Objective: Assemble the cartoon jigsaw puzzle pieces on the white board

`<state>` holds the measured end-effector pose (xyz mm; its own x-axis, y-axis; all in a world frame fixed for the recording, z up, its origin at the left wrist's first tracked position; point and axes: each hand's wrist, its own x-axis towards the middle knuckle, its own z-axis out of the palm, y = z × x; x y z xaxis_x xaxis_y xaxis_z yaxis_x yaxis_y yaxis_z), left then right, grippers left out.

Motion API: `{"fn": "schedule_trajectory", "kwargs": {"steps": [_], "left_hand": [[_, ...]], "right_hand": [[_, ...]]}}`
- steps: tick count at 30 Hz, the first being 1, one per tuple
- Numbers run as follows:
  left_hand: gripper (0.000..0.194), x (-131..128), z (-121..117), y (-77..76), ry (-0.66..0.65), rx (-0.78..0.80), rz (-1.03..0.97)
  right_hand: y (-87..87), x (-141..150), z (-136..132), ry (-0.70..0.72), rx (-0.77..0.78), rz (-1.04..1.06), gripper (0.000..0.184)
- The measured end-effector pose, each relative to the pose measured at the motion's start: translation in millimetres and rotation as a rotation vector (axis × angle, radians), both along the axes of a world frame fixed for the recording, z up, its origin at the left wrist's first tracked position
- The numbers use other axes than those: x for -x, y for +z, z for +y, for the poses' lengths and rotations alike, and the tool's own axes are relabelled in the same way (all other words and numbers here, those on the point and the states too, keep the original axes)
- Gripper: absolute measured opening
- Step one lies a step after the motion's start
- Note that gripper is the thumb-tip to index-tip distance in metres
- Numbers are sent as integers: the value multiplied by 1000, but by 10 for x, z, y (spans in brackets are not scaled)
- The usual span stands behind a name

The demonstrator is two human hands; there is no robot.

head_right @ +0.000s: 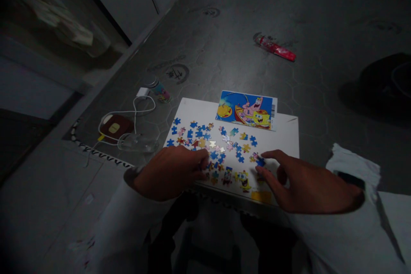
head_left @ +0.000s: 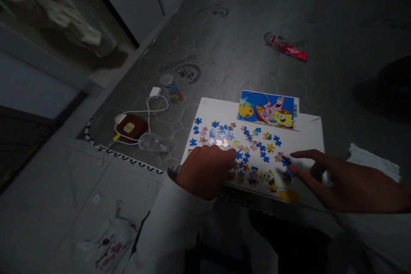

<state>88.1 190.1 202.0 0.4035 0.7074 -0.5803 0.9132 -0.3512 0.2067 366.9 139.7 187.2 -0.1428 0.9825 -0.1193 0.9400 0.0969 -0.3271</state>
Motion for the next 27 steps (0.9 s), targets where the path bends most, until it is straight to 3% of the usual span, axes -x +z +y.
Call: {"fn": "schedule_trajectory", "kwargs": {"steps": [11,27], "left_hand": [[18,-14,-6,92,55,-16,2],[20,47,-4,9,82,-31,7]], "right_hand": [[-7,-65,10,-1,27,0,78],[-27,-63,-9,11,-12,0,78]]}}
